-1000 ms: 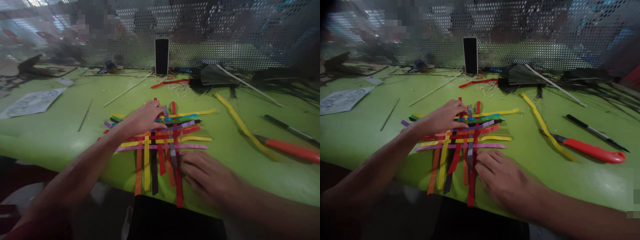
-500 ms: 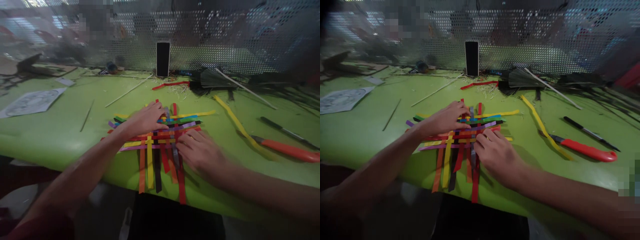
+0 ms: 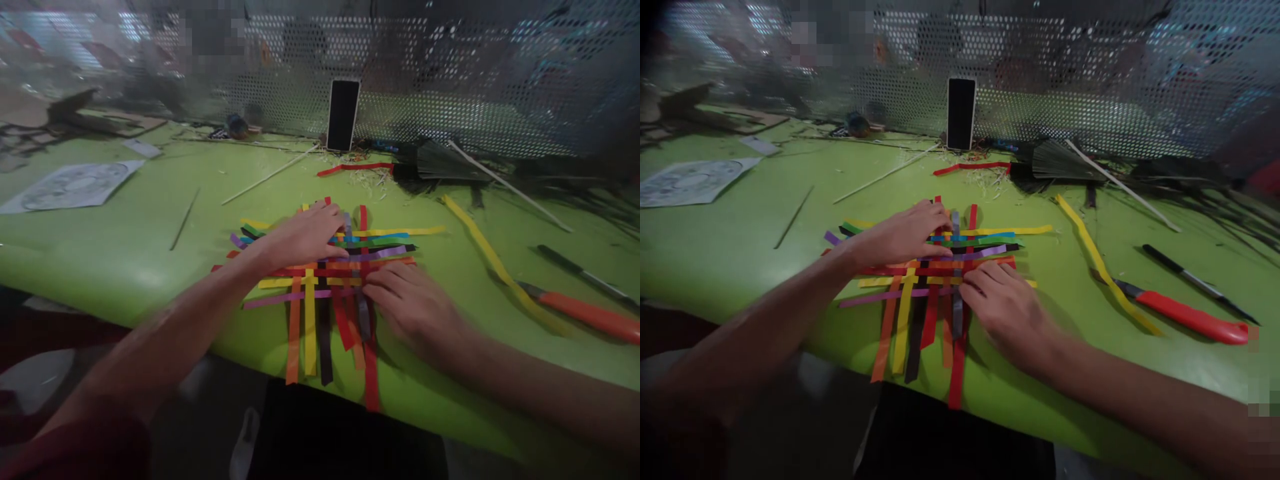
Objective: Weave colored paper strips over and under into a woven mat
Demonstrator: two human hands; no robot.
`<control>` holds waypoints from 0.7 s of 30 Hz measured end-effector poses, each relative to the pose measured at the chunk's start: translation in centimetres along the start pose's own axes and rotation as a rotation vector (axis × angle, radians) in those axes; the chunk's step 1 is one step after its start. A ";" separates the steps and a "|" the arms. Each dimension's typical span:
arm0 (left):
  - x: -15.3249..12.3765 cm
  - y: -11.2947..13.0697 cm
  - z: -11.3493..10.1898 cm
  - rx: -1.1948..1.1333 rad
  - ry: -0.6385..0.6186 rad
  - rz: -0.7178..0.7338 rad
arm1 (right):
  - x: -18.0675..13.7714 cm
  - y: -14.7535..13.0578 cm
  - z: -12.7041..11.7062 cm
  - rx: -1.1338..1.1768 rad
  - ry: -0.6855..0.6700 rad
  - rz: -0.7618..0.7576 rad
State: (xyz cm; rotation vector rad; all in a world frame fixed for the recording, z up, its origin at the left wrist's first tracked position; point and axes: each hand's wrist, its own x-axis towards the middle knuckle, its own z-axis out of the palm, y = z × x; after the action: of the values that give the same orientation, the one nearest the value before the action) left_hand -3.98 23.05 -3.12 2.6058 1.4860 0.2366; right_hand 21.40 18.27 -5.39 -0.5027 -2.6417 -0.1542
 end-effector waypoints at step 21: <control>-3.3 2.5 -2.5 0.012 -0.115 0.452 | 8.5 7.3 0.0 0.155 -0.349 0.526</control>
State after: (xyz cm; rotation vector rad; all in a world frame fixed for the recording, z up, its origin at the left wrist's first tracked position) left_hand -4.07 19.00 -0.43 2.8767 0.8502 0.1171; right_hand 17.02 27.80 -1.38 -1.2370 -2.7046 0.3253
